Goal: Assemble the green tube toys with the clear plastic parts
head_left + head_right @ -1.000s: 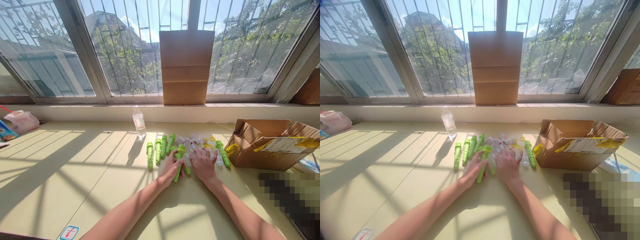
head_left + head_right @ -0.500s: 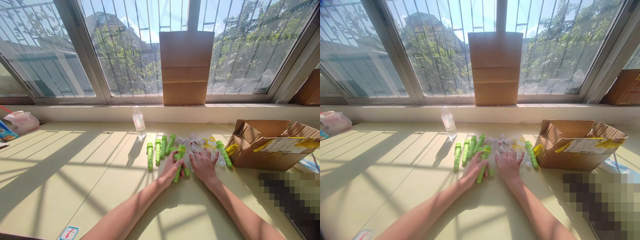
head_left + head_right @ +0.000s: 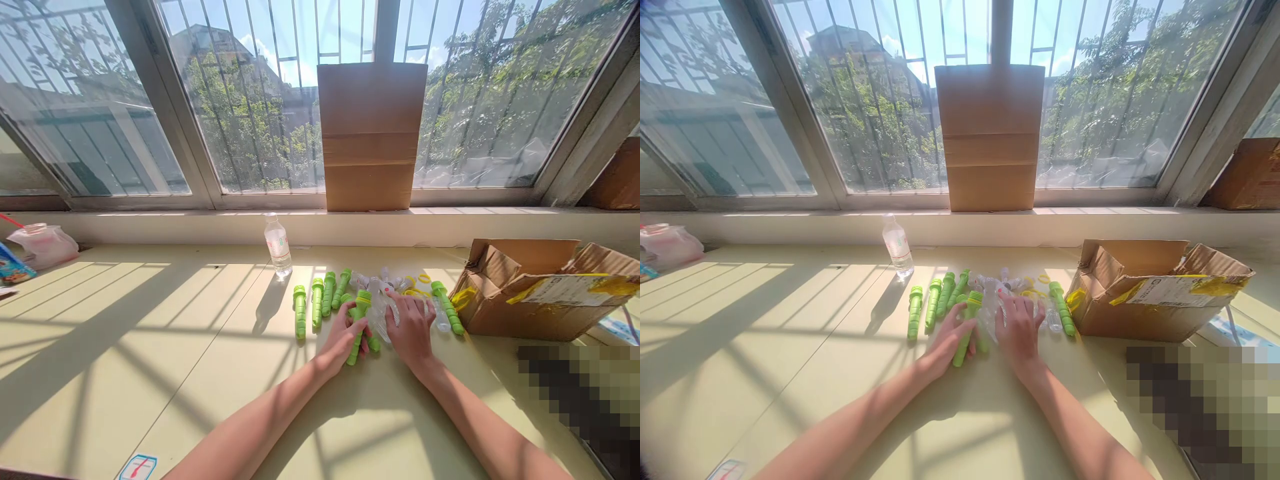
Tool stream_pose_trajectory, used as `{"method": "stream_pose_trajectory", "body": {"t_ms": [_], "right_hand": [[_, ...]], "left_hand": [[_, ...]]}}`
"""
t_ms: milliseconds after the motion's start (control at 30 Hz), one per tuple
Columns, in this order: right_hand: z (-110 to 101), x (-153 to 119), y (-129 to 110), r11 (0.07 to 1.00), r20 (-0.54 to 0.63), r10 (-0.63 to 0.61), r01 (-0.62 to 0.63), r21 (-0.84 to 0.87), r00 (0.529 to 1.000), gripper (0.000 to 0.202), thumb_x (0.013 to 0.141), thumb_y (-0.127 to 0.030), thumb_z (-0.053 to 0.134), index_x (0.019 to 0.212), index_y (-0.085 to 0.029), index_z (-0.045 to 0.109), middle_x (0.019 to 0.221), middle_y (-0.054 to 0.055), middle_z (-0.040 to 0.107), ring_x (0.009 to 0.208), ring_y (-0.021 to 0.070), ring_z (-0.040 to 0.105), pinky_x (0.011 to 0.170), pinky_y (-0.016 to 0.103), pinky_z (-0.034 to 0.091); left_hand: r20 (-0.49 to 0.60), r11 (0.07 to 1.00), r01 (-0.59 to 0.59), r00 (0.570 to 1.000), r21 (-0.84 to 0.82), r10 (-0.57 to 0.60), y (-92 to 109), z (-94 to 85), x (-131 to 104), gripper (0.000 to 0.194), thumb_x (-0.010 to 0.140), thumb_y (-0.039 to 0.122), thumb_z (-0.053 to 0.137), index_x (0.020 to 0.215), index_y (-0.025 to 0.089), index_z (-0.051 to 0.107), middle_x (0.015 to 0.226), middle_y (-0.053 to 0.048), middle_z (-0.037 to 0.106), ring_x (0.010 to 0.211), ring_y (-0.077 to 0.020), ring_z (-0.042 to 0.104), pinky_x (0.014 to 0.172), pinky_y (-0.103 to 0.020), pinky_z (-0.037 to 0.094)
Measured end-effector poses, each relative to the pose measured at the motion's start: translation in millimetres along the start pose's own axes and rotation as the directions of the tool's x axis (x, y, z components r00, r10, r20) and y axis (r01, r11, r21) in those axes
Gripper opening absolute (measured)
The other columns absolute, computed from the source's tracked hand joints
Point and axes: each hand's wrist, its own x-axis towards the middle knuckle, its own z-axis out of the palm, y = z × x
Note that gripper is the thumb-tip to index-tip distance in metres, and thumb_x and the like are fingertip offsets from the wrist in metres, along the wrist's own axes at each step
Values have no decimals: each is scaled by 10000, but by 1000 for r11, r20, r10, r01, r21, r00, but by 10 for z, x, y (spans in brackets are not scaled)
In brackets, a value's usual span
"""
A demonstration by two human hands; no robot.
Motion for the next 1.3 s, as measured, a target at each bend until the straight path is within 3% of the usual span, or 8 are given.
{"method": "stream_pose_trajectory", "body": {"t_ms": [133,233,367,500,667,900,1100,1300], "right_hand": [[-10,11,18,990,-126,-45,61,125,991,291,971,-218,383,1113,-190,636,1003,74,715,972,205,602,1030,421,274],[-17,12,29,975,-199,-4,48,218,980,253,983,-294,393,1027,-176,612,967,97,699,934,219,600,963,405,343],[-41,6,33,946,-239,90,-8,324,967,261,986,-357,355,947,-192,554,917,115,660,903,253,600,899,451,412],[-69,-7,19,908,-267,154,-29,419,951,284,997,-386,312,987,-193,520,981,149,642,932,269,608,875,494,463],[-86,-30,-7,843,-172,226,-104,527,959,311,994,-440,312,1057,-199,497,998,160,653,901,263,634,781,462,530],[-114,4,-43,750,-122,376,-225,622,918,354,987,-489,327,1051,-186,498,858,112,649,748,228,626,683,378,498],[-89,36,3,692,25,447,-363,624,894,432,967,-560,337,1051,-183,531,665,-5,547,570,177,517,581,319,421],[-82,29,32,640,68,436,-362,678,897,433,948,-582,379,1035,-190,542,644,-4,557,578,191,557,553,313,430]], "left_hand": [[2,1000,1,1000,15,-1,10,-1,-3,508,813,407,603,1248,267,383,766,6,603,512,-147,531,465,-288,435],[9,1000,-5,1000,27,5,32,6,-10,531,798,386,624,1263,253,406,757,5,602,506,-141,531,448,-275,421],[-5,995,-4,1000,102,4,70,28,-35,531,798,369,622,1284,257,440,750,7,597,495,-130,521,415,-235,356],[13,975,-64,998,212,63,69,16,-45,476,818,339,597,1273,260,481,751,14,599,479,-104,478,445,-235,355],[66,860,-255,965,441,253,4,-85,1,466,827,272,587,1286,226,525,837,-10,656,671,-140,553,623,-260,442],[181,656,-374,921,656,345,-6,-125,-10,476,821,223,560,1297,245,558,887,-14,670,731,-172,578,692,-284,449],[252,548,-411,905,729,344,-51,-118,-21,515,806,212,554,1318,264,549,923,-30,696,729,-195,615,670,-288,455],[229,498,-387,909,776,349,-77,-124,-7,517,826,227,539,1342,268,529,919,-32,713,706,-202,628,657,-292,463]]}}
